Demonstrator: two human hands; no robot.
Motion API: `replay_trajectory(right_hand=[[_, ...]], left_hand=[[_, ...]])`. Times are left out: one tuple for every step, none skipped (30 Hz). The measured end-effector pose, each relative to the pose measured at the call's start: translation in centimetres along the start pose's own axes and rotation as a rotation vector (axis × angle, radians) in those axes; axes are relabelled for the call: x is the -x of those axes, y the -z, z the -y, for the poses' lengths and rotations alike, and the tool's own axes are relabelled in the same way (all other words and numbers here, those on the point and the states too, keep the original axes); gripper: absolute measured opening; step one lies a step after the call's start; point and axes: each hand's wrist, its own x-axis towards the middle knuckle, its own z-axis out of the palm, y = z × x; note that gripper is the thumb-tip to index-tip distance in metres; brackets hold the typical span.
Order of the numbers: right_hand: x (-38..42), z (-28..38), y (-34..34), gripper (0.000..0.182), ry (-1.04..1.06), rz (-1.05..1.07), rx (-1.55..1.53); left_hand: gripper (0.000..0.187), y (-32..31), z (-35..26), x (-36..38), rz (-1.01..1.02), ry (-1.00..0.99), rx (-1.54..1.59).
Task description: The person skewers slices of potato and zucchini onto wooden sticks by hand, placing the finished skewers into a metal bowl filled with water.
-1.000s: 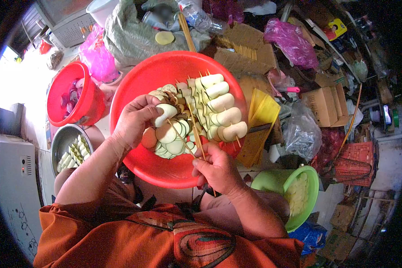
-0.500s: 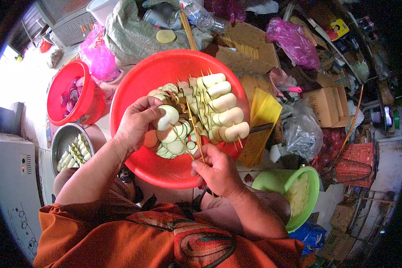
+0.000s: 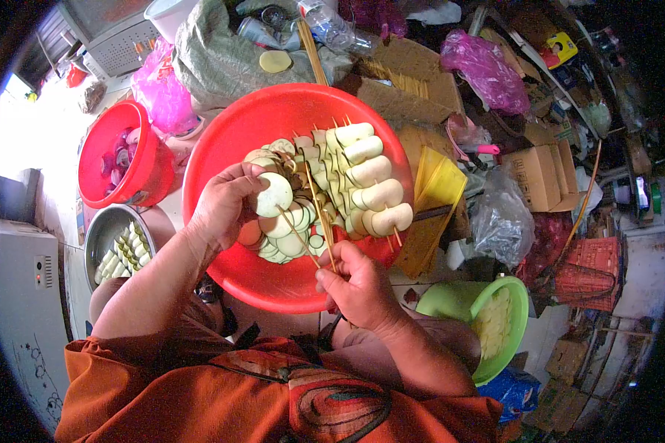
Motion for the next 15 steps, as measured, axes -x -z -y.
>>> replay_trajectory(right_hand=[[0.01,0.04,-0.07,0.012,-0.019,-0.008,-0.004],[-0.01,-0.02,-0.13,0.012,-0.019,-0.008,-0.003],[-0.03,-0.14,-0.19,0.013,0.007,-0.016,0.02],[-0.04,-0.21,-0.24,0.013,0.033,-0.024,0.043],[-0.02,-0.17,-0.26,0.013,0.033,-0.024,0.043],[0.03,-0.1,-0.3,0.013,0.025,-0.02,0.073],[0.06,-0.08,-0.32,0.013,0.017,-0.017,0.103],[0.04,-0.17,-0.35,0.013,0.017,-0.017,0.103],[0.01,-0.3,-0.37,0.013,0.031,-0.018,0.103],[-0.01,-0.38,-0.4,0.013,0.046,-0.019,0.104],[0.01,-0.33,-0.44,0.013,0.045,-0.018,0.104],[0.05,-0.22,-0.5,0.012,0.053,-0.024,0.11],[0.06,-0.15,-0.57,0.012,0.06,-0.03,0.115],[0.05,-0.14,-0.62,0.012,0.059,-0.029,0.115],[0.06,-0.15,-0.67,0.012,0.072,-0.034,0.128]], left_hand=[[0.011,-0.08,-0.08,0.06,-0.002,0.019,0.035],[0.011,-0.12,-0.13,0.09,-0.004,0.039,0.069],[0.011,-0.05,-0.08,0.03,-0.005,0.039,0.07],[0.012,0.06,0.03,-0.08,-0.007,0.05,0.078],[0.012,0.14,0.09,-0.12,-0.009,0.062,0.086],[0.012,0.19,0.08,-0.09,-0.009,0.062,0.085],[0.012,0.23,0.05,-0.05,0.0,0.071,0.079],[0.013,0.26,0.06,-0.02,0.009,0.081,0.073],[0.013,0.29,0.1,-0.05,0.009,0.081,0.073],[0.013,0.31,0.16,-0.1,-0.003,0.094,0.06],[0.013,0.33,0.22,-0.15,-0.015,0.107,0.046],[0.013,0.33,0.29,-0.18,-0.015,0.107,0.046],[0.013,0.35,0.35,-0.2,-0.008,0.109,0.071],[0.014,0.32,0.41,-0.19,-0.001,0.111,0.095],[0.014,0.21,0.36,-0.08,-0.002,0.111,0.096]])
